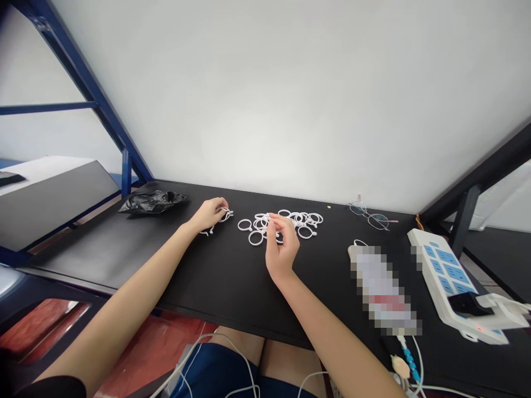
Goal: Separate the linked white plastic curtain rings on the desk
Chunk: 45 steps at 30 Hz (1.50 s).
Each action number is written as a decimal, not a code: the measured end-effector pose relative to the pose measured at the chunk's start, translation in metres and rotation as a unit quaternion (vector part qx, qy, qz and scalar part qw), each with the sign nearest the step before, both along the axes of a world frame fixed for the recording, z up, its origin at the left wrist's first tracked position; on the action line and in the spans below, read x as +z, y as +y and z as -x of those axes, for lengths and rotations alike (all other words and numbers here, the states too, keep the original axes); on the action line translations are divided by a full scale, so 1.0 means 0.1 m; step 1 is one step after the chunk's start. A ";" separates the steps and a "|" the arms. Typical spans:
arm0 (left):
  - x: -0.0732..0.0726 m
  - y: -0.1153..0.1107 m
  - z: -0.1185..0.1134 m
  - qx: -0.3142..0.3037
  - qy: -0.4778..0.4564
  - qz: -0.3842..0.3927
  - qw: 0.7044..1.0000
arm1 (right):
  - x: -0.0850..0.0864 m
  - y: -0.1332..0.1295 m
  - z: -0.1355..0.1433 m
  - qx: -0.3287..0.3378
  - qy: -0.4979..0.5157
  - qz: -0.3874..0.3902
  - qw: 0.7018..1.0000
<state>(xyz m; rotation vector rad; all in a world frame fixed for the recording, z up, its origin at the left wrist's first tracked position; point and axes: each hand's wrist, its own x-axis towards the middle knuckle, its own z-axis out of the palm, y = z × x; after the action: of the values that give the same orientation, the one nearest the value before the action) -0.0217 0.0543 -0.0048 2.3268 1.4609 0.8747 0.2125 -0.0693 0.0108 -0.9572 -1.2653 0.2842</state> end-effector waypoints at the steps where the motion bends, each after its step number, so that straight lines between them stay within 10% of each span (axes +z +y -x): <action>1: 0.00 0.01 0.00 0.004 -0.018 0.007 1.000 | 0.00 0.00 0.00 0.002 0.000 0.000 1.000; 15: 0.12 0.00 -0.01 -0.022 -0.314 0.251 0.915 | 0.00 -0.02 0.01 0.026 0.019 0.020 0.999; 33: 0.19 -0.02 -0.05 0.007 -0.389 0.212 0.897 | 0.00 -0.03 0.00 0.037 0.022 0.032 0.999; 41: 0.38 -0.22 -0.29 -0.111 -0.516 0.298 0.795 | 0.04 -0.03 0.02 0.088 0.066 0.125 0.986; 45: 0.48 -0.39 -0.47 -0.193 -0.544 0.369 0.729 | 0.09 0.04 0.03 0.216 0.170 0.252 0.928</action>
<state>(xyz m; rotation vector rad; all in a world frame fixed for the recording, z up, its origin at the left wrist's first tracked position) 0.0255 0.0152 0.0432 1.0362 0.5585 0.9812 0.2095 -0.0650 0.0202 -0.9911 -1.0840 1.1193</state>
